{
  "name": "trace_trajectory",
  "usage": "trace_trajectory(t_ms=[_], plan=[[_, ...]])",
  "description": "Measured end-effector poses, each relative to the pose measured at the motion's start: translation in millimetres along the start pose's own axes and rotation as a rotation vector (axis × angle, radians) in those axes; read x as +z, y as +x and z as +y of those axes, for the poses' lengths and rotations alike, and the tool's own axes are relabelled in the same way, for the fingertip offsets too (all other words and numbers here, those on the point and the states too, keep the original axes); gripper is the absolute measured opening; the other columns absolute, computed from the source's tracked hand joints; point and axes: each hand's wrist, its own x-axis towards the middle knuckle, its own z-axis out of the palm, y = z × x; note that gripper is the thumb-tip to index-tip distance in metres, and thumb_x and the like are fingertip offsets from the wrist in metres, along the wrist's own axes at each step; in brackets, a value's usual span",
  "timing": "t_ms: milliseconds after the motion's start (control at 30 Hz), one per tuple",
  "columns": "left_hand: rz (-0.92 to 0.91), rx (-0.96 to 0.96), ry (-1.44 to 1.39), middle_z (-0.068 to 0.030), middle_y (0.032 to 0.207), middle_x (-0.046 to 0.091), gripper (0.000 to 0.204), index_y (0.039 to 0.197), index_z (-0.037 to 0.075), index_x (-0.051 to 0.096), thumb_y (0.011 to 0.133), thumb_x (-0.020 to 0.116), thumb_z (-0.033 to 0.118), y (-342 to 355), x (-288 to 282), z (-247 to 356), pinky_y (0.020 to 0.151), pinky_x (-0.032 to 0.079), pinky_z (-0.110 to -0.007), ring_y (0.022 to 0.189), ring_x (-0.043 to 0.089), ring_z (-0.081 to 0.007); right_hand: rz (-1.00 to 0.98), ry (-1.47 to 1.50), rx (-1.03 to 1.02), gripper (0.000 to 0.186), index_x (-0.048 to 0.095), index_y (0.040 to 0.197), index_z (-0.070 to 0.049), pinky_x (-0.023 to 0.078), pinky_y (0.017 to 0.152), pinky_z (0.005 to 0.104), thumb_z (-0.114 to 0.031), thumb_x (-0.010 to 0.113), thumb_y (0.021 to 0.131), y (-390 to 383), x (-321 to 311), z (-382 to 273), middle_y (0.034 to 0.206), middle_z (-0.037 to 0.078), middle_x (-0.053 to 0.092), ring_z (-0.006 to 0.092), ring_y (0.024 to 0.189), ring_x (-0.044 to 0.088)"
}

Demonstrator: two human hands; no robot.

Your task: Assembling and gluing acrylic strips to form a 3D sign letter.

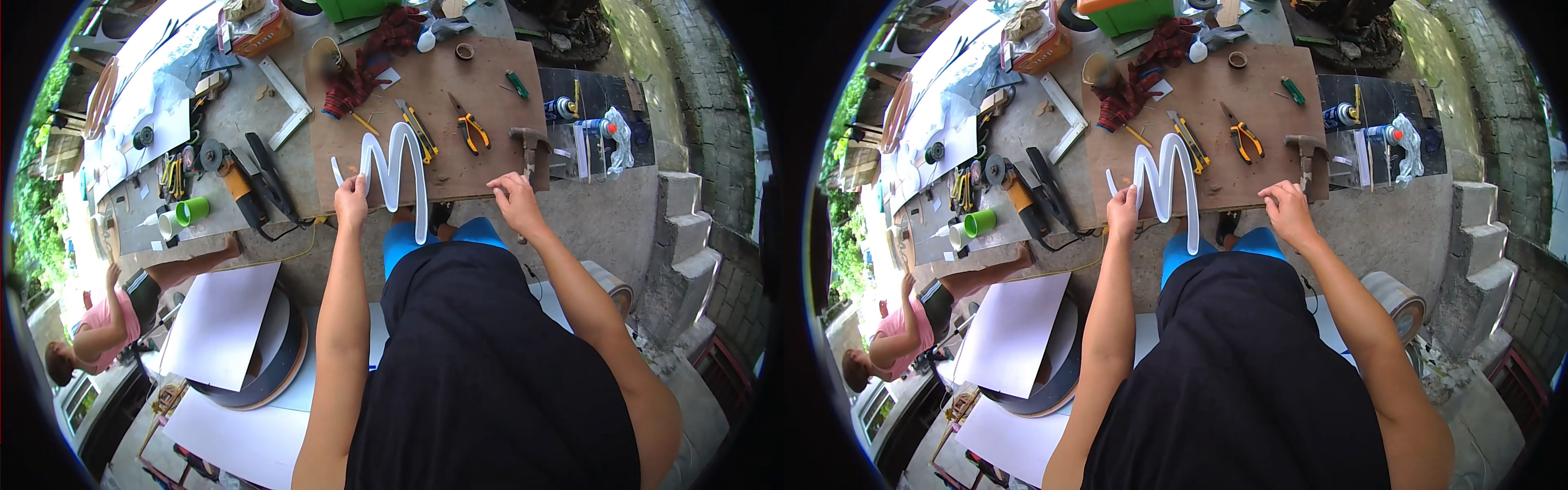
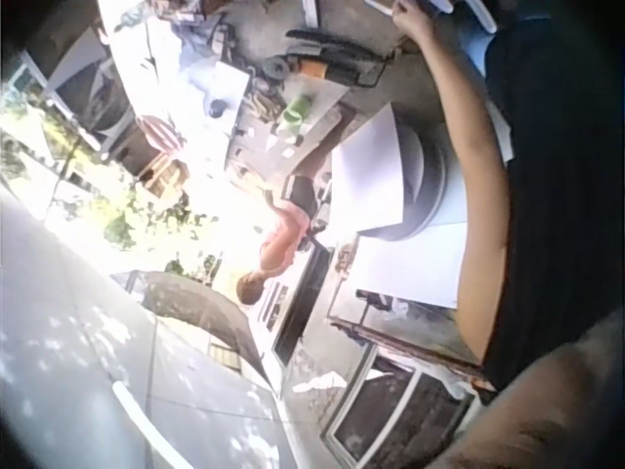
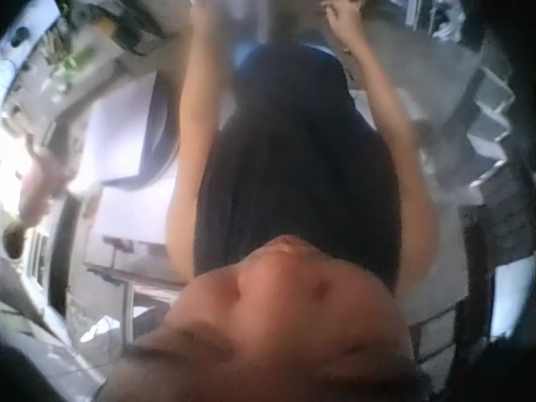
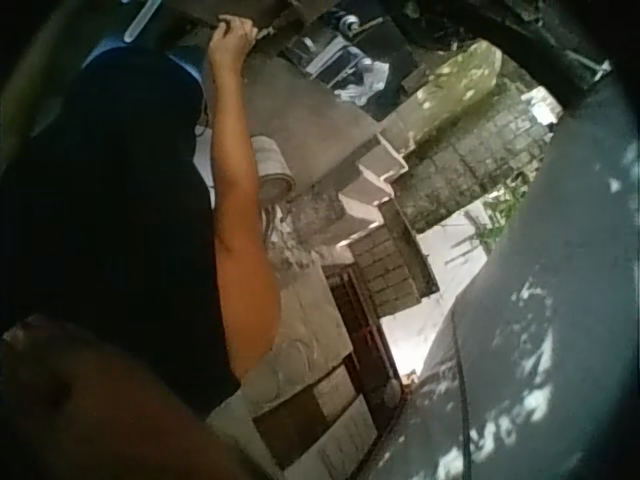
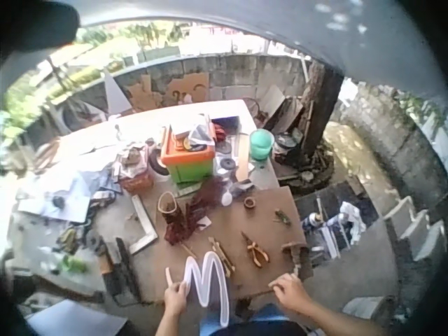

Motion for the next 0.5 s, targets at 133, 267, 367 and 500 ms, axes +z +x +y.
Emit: trace_trajectory(t_ms=[133,267,367,500], plan=[[0.002,-0.010,0.004,-0.0164,0.097,0.073,0.039,0.111,0.000,0.070,0.096,0.060,0.034,-1.0,-0.7,2.5,0.083,0.051,-0.037,0.092,0.069,-0.0248,-0.010,0.007,-0.012,0.014,0.071,0.097,-0.007,0.045,0.090,0.0412,-0.009,0.060,0.088,1.7,1.1,0.0,0.100,0.011,0.062,0.0317,0.099,0.055],[0.019,-0.020,0.010,-0.0167,0.097,0.073,0.039,0.110,0.001,0.071,0.095,0.061,0.036,0.9,0.3,-3.1,0.082,0.051,-0.038,0.091,0.069,-0.0271,-0.017,-0.004,-0.020,0.014,0.071,0.097,-0.007,0.045,0.090,0.0406,-0.009,0.061,0.088,5.1,0.0,-2.7,0.100,0.011,0.062,0.0318,0.099,0.055],[0.031,0.003,-0.024,-0.0171,0.096,0.073,0.039,0.108,0.001,0.071,0.094,0.061,0.036,1.2,1.8,-5.4,0.082,0.051,-0.038,0.090,0.070,-0.0273,-0.031,-0.016,-0.029,0.014,0.071,0.097,-0.006,0.045,0.090,0.0401,-0.009,0.061,0.087,7.2,-1.5,-3.6,0.099,0.011,0.062,0.0315,0.098,0.055],[0.028,-0.020,-0.021,-0.0184,0.094,0.073,0.039,0.107,0.000,0.071,0.094,0.061,0.036,-6.3,1.4,8.8,0.081,0.051,-0.039,0.089,0.070,-0.0286,-0.033,-0.055,-0.042,0.014,0.071,0.097,-0.006,0.045,0.089,0.0401,-0.008,0.061,0.087,9.5,-1.9,-6.0,0.099,0.011,0.062,0.0310,0.098,0.055]])
